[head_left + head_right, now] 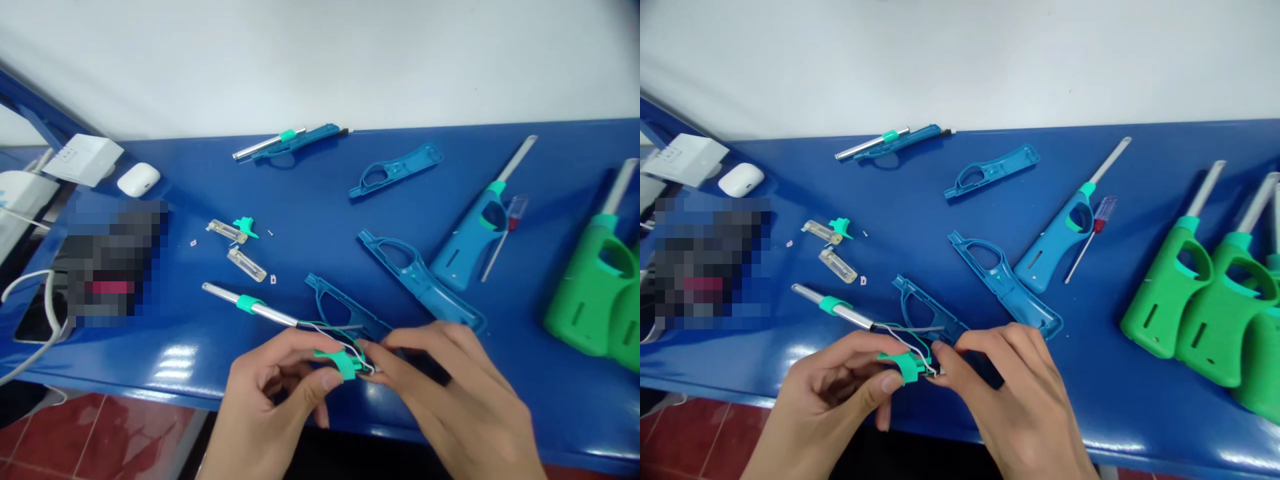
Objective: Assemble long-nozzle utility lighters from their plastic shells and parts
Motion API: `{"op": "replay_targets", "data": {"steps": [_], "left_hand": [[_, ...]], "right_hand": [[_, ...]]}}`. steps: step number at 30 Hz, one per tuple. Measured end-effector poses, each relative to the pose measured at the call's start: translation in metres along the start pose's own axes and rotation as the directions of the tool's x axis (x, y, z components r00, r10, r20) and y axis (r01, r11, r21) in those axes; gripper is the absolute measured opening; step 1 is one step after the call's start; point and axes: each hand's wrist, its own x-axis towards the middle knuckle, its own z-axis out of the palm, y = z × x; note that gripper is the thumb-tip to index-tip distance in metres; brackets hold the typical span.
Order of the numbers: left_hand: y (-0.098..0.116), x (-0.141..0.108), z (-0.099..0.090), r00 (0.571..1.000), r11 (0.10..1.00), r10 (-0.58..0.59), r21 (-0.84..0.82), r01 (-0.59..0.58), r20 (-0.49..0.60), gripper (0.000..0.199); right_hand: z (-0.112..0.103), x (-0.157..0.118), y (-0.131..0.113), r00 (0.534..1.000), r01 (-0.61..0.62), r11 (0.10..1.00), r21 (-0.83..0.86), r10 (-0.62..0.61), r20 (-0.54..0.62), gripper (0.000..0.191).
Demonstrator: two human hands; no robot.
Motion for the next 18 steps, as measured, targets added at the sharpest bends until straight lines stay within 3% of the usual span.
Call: {"op": "replay_targets", "data": {"steps": [4, 14, 18], "left_hand": [[-0.002, -0.001, 0.003, 1.000, 1.000, -0.002, -0.020, 0.001, -0.020, 0.004], [-0.001, -0.001, 0.002, 0.999, 1.000, 0.002, 0.017, -0.001, -0.050, 0.006], [-0.007, 0.001, 0.001, 0.999, 0.999, 0.034, 0.018, -0.033, -0.040, 0.007]], "right_hand": [[0.001, -0.001, 0.006, 0.997, 0.072, 0.997, -0.015, -0.071, 0.009, 0.027], [-0.001, 0.010, -0.001, 0.997, 0.081, 0.995, 0.054, -0.081, -0.004, 0.018], [0.002, 0.008, -0.002, 0.999, 0.031, 0.999, -0.011, -0.031, -0.030, 0.022]]}}
